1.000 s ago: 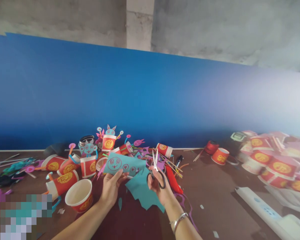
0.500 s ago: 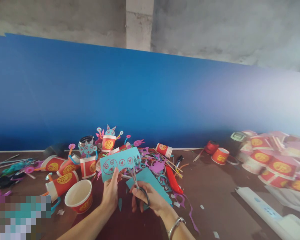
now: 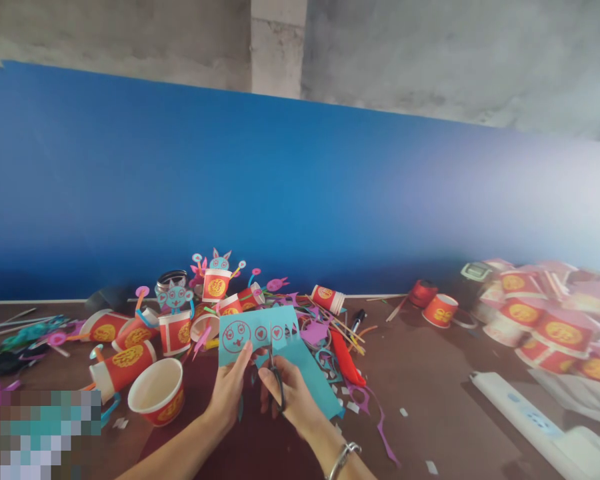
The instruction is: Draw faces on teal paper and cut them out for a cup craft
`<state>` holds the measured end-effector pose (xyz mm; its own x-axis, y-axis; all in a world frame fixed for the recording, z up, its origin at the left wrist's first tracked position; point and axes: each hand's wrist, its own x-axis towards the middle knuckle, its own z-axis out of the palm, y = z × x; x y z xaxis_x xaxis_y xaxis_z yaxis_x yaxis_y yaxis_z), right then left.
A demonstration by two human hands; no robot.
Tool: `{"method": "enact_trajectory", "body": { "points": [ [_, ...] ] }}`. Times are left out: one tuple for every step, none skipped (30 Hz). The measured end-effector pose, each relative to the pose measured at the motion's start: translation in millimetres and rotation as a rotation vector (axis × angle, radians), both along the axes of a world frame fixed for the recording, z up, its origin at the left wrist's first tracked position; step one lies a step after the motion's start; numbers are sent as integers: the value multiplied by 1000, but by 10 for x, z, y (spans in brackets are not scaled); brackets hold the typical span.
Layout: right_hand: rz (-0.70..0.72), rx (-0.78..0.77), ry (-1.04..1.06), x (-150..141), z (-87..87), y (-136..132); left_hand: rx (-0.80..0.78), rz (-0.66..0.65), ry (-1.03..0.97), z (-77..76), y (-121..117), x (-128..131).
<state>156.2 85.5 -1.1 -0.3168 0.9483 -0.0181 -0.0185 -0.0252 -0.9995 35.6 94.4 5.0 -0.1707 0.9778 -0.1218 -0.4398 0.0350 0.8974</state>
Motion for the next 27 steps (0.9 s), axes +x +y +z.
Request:
{"method": "enact_trajectory", "body": {
  "points": [
    [-10, 0, -12, -4, -14, 0, 3, -3, 0, 6, -1, -2],
    [-21, 2, -25, -8, -28, 0, 3, -6, 2, 11, -2, -4],
    [-30, 7, -38, -10, -39, -1, -1, -2, 8, 15, -3, -5],
    [-38, 11, -48, -12, -47, -2, -6, 2, 16, 18, -3, -6],
    [-47, 16, -57, -15, -50, -4, -10, 2, 24, 21, -3, -7],
    [-56, 20, -64, -17, -48, -7, -13, 3, 29, 24, -2, -7],
    [-65, 23, -70, -20, -43, -11, -12, 5, 31, 27, -2, -6],
    [-74, 23, -74, -23, -34, -15, -11, 9, 30, 30, -1, -6],
    [-81, 21, -79, -27, -23, -19, -12, 13, 27, 34, 0, -5],
    [-87, 16, -82, -30, -11, -22, -16, 15, 24, 38, 0, -5],
    [-92, 10, -83, -32, 0, -24, -24, 17, 21, 41, 0, -6],
    [-96, 1, -82, -32, 10, -25, -32, 18, 22, 43, 0, -7],
    [-99, -10, -82, -31, 18, -25, -38, 18, 23, 43, 0, -10],
    [-100, -20, -80, -29, 25, -25, -42, 17, 27, 42, 0, -12],
    [-100, -29, -78, -26, 30, -24, -40, 16, 32, 38, 1, -15],
    [-98, -36, -74, -23, 34, -23, -32, 12, 37, 34, 1, -17],
    [-96, -41, -70, -21, 37, -22, -19, 5, 41, 30, 1, -18],
    [-95, -45, -68, -19, 40, -23, -5, -6, 43, 28, 2, -18],
    [-96, -50, -67, -19, 45, -23, 8, -16, 41, 27, 2, -17],
    [-99, -55, -66, -19, 50, -24, 17, -22, 35, 28, 3, -15],
    [-100, -61, -66, -17, 57, -24, 21, -25, 27, 28, 5, -13],
    [-97, -66, -66, -11, 67, -24, 22, -22, 19, 27, 11, -12],
    [-82, -73, -64, 2, 78, -22, 28, -12, 12, 23, 20, -14],
    [-51, -81, -61, 26, 93, -18, 43, 4, 10, 13, 33, -19],
    [-4, -92, -59, 62, 112, -12, 64, 24, 14, -3, 51, -28],
    [61, -111, -58, 112, 134, -5, 86, 47, 21, -24, 72, -39],
    [141, -133, -61, 174, 161, 4, 98, 72, 36, -49, 95, -53]
  ]
}}
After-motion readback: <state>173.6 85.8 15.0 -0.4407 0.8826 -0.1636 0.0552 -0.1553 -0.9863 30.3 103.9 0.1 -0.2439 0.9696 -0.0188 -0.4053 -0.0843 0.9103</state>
